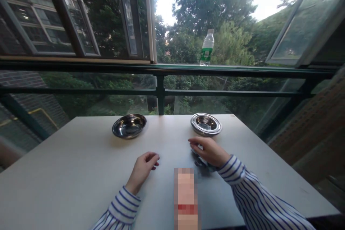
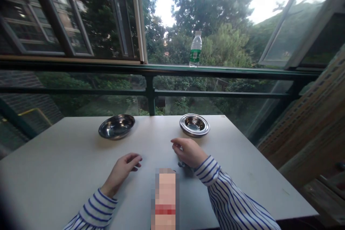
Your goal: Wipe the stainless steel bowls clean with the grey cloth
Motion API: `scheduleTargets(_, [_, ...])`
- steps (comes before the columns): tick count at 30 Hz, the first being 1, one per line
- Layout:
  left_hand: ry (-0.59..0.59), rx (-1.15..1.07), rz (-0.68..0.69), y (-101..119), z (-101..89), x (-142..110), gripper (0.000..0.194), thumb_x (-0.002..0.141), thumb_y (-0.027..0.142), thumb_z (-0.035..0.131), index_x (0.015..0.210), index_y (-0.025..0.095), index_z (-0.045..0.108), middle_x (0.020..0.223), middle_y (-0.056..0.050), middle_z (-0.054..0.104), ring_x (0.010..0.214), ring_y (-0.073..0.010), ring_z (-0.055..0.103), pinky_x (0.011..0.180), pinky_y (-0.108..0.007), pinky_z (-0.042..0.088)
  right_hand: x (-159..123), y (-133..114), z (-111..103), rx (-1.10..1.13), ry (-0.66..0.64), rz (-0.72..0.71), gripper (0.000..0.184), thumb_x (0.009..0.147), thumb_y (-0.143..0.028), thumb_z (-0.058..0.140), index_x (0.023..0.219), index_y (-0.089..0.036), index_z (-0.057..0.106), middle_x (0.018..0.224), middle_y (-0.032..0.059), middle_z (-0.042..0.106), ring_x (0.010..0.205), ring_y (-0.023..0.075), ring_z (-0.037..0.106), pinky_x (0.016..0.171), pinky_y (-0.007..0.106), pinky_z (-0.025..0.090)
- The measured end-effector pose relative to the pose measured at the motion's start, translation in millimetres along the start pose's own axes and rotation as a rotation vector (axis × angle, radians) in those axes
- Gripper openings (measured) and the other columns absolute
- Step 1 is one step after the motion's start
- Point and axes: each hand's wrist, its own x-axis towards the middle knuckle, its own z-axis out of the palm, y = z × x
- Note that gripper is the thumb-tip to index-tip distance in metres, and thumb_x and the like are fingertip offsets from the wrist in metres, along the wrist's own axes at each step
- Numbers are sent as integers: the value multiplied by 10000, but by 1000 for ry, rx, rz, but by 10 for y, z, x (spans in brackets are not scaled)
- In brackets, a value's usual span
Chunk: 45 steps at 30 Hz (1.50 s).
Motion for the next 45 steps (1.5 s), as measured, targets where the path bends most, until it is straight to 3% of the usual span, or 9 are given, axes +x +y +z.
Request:
scheduleTargets(6, [58, -29, 6, -30, -179, -173, 208, 648, 342, 625, 676, 137, 648, 656, -37, 634, 599, -148, 578, 556, -252, 441, 104, -210, 112, -33, -80, -63, 284, 814, -222, 461, 1036, -173, 633, 894, 58, 695, 820, 173, 642, 755, 267, 469])
scheduleTargets(11, [120, -78, -5, -65, -341, -151, 199, 644, 324, 630, 667, 128, 654, 673, -48, 643, 590, -147, 577, 546, -257, 442, 254, -349, 224, -97, -137, -115, 287, 819, -210, 451, 1036, -172, 636, 881, 55, 697, 801, 167, 646, 741, 259, 464])
scheduleTargets(20, [317, -300, -106, -182, -712, 169, 175, 680, 254, 634, 781, 111, 641, 722, -56, 655, 636, -139, 604, 567, -251, 465, 678, -594, 548, -285, -305, -209, 282, 822, -191, 432, 1007, -167, 642, 942, 93, 684, 877, 197, 625, 763, 277, 435])
scheduleTargets(26, [450, -542, -134, -265, -904, 526, 31, 718, 146, 601, 742, 126, 600, 680, -43, 658, 591, -100, 612, 568, -217, 474, 1056, -782, 814, -374, -379, -304, 262, 818, -189, 429, 970, -175, 642, 922, 90, 679, 863, 192, 618, 748, 278, 422])
scheduleTargets(32, [499, -687, -84, -349, -969, 720, 56, 715, 145, 622, 764, 116, 617, 667, -43, 673, 570, -92, 613, 583, -213, 489, 1420, -972, 1072, -418, -345, -334, 273, 857, -203, 389, 1005, -181, 618, 969, 85, 656, 898, 193, 591, 751, 284, 411])
scheduleTargets(37, [458, -764, -71, -411, -988, 748, 108, 681, 147, 664, 780, 111, 638, 687, -46, 678, 583, -94, 612, 616, -225, 498, 1666, -1111, 1272, -444, -328, -374, 282, 885, -229, 365, 937, -174, 637, 933, 90, 655, 883, 207, 582, 739, 298, 415])
scheduleTargets(45, [420, -811, -59, -488, -963, 768, 219, 587, 250, 742, 734, 103, 675, 669, -34, 669, 589, -89, 584, 598, -208, 467, 1808, -1243, 1505, -483, -356, -455, 325, 903, -262, 359, 823, -148, 652, 860, 109, 651, 845, 221, 577, 722, 319, 414])
